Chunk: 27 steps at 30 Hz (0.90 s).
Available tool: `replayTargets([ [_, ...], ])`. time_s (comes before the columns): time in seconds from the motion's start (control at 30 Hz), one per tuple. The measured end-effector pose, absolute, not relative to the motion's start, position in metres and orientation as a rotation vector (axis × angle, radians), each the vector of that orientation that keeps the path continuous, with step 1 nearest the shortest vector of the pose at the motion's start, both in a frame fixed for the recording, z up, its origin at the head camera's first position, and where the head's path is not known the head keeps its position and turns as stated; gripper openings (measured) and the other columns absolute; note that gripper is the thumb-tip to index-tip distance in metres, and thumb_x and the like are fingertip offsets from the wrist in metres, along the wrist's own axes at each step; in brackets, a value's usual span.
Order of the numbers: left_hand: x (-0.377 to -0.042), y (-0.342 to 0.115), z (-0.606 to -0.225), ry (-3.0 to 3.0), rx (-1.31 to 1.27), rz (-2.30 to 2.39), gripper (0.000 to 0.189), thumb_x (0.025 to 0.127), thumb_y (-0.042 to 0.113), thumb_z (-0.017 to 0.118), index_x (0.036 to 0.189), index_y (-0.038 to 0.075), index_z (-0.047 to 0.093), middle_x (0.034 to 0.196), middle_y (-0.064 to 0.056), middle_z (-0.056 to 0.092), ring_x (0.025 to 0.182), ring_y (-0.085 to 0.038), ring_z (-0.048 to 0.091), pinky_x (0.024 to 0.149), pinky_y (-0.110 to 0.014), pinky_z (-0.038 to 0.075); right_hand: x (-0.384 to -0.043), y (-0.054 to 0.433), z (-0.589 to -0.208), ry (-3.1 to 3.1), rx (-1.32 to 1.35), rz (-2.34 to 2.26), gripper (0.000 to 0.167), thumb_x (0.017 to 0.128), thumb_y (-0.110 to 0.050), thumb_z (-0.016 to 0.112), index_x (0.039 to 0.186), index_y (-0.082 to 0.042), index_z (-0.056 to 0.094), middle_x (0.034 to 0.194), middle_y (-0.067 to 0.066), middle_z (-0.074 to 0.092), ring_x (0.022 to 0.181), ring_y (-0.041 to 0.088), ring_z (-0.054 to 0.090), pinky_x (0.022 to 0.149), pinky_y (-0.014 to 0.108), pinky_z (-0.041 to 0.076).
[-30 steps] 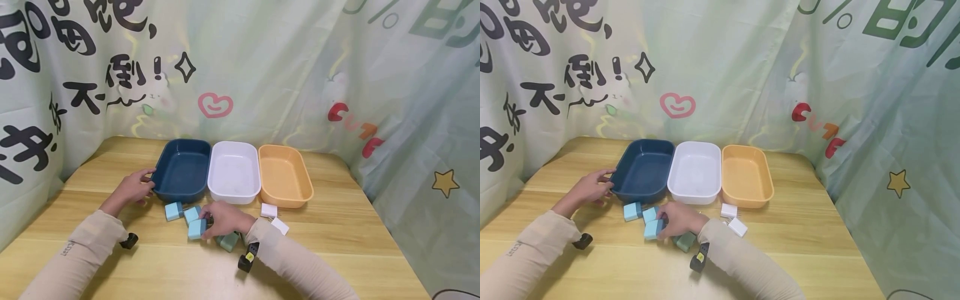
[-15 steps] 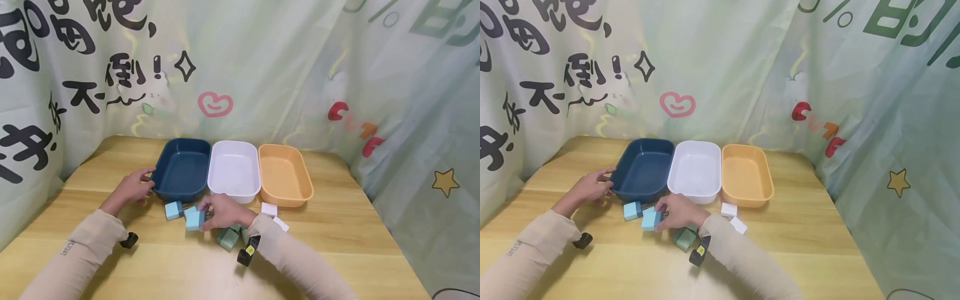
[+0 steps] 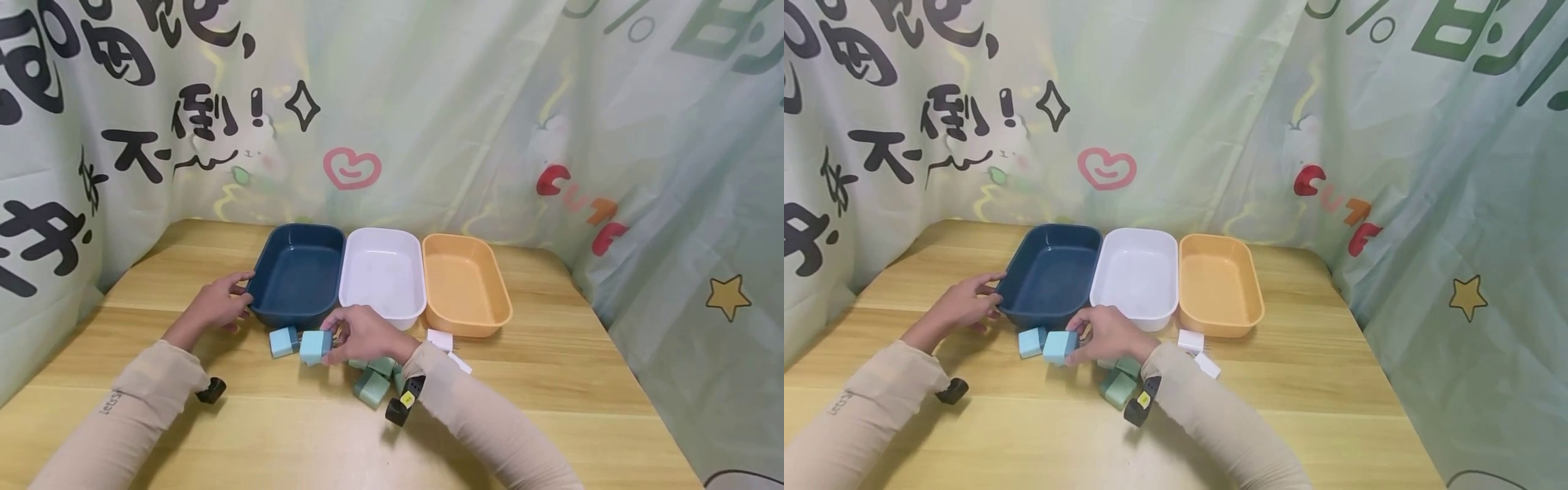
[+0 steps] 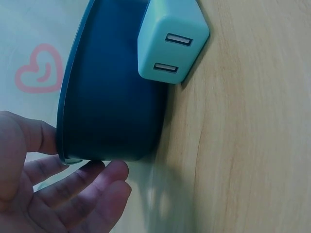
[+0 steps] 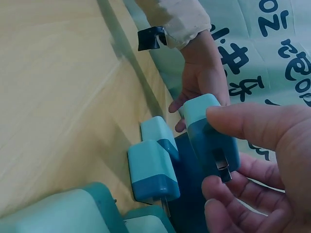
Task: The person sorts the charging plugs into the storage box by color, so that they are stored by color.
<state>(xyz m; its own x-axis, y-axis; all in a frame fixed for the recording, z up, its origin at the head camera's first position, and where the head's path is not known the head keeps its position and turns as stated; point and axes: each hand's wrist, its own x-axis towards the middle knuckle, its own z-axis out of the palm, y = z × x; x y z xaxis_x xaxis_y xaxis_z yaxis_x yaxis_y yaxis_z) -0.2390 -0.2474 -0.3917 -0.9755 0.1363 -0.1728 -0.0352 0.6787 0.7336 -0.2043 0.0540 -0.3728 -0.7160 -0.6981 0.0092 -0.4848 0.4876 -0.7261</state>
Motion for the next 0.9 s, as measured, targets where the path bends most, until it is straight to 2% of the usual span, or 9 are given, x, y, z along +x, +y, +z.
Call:
replayTargets([
  [0.3,-0.238,-0.247,-0.391,2.667,0.065,1.189,0.059,0.097,0.014,0.045,0.152,0.003,0.025,0.137,-0.036,0.040,0.093,-0.033,0.065,0.058,-0.038,0.057,-0.209,0.051,-0.371,2.462,-0.986,-1.093,0.042,0.072,-0.019,0.087,0.106,-0.007,0.068,0.089,-0.004,0.061,0.079,0.010,0.061,0.074,0.020,0.050],
  [0.53,-0.241,-0.243,-0.386,2.729,0.104,1.081,0.060,0.096,0.015,0.046,0.150,0.000,0.026,0.132,-0.037,0.044,0.085,-0.028,0.064,0.054,-0.037,0.056,-0.216,0.051,-0.366,2.454,-0.946,-1.147,0.042,0.073,-0.018,0.087,0.108,-0.007,0.067,0.091,-0.001,0.062,0.079,0.009,0.061,0.075,0.020,0.051],
  [0.9,-0.238,-0.243,-0.388,2.703,0.100,1.121,0.060,0.095,0.014,0.045,0.150,0.000,0.027,0.131,-0.038,0.045,0.087,-0.030,0.065,0.052,-0.037,0.056,-0.226,0.050,-0.366,2.429,-0.882,-1.250,0.041,0.073,-0.015,0.087,0.108,-0.007,0.066,0.094,0.005,0.061,0.080,0.010,0.062,0.075,0.023,0.052],
])
